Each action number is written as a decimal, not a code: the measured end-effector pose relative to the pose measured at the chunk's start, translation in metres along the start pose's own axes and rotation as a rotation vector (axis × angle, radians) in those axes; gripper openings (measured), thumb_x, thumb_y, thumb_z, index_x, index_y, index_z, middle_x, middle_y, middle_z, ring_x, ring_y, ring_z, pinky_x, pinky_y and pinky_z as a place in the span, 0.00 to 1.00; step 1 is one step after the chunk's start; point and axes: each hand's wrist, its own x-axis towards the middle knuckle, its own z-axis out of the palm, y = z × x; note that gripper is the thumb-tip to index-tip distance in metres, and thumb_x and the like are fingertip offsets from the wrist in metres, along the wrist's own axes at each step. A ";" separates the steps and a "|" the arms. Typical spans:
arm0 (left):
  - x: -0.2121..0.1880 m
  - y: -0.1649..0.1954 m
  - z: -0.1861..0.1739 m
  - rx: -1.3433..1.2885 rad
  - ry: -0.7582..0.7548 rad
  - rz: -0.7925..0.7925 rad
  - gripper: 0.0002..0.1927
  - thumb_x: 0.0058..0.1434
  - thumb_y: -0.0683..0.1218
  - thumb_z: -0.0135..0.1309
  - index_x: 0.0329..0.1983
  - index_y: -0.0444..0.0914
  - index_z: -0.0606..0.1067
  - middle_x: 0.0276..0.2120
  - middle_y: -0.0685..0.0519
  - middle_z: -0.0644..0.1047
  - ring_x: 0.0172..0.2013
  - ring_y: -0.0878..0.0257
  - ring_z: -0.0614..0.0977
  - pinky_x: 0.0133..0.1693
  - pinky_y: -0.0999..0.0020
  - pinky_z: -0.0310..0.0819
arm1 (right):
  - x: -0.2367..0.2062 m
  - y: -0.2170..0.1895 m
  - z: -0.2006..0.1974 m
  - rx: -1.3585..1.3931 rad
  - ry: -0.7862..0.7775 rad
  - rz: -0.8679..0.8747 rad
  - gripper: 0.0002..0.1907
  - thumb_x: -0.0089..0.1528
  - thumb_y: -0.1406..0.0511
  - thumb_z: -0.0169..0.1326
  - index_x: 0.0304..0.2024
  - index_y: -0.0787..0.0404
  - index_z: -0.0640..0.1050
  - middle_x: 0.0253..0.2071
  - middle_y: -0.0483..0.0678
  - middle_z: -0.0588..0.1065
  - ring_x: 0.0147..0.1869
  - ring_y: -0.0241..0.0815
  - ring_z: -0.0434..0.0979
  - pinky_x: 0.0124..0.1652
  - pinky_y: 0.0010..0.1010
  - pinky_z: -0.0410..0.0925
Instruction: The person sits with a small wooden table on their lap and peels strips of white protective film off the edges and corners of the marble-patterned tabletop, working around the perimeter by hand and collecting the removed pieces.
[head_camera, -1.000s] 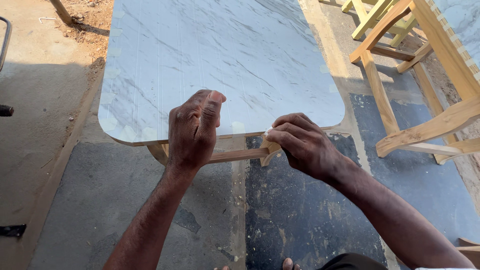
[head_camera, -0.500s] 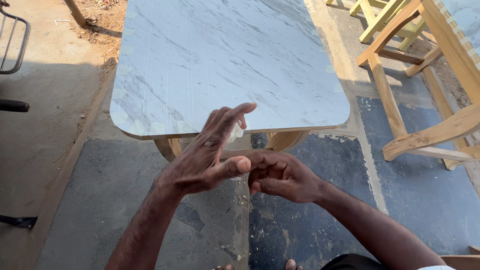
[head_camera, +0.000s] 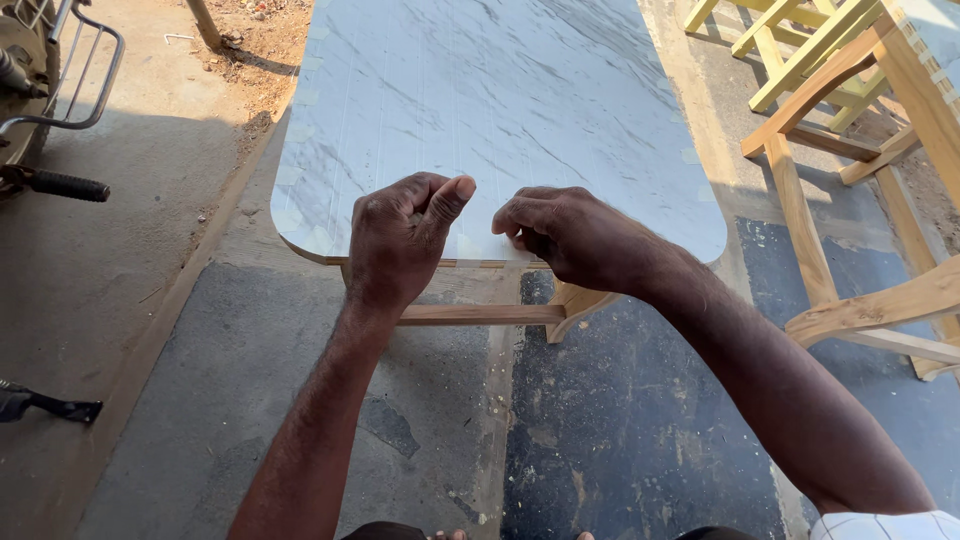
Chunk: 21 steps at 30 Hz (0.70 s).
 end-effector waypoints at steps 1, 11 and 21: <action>0.000 -0.001 0.001 0.011 0.024 0.040 0.30 0.72 0.65 0.49 0.36 0.35 0.84 0.28 0.53 0.84 0.31 0.67 0.86 0.34 0.67 0.80 | 0.000 0.000 0.000 -0.012 -0.010 0.020 0.13 0.63 0.73 0.53 0.50 0.60 0.79 0.45 0.47 0.80 0.46 0.42 0.82 0.44 0.35 0.77; -0.010 0.000 0.011 0.052 0.132 -0.086 0.37 0.73 0.68 0.36 0.32 0.37 0.83 0.12 0.56 0.71 0.16 0.68 0.73 0.22 0.65 0.65 | -0.002 0.006 0.005 -0.196 -0.129 0.042 0.17 0.57 0.78 0.53 0.47 0.60 0.78 0.43 0.46 0.79 0.49 0.43 0.80 0.45 0.37 0.75; -0.010 0.008 0.007 0.060 0.123 -0.023 0.34 0.76 0.64 0.35 0.32 0.38 0.81 0.10 0.57 0.66 0.14 0.69 0.72 0.21 0.66 0.64 | -0.006 0.006 0.005 -0.005 -0.012 -0.080 0.14 0.64 0.73 0.55 0.51 0.59 0.77 0.47 0.47 0.78 0.46 0.41 0.80 0.44 0.33 0.76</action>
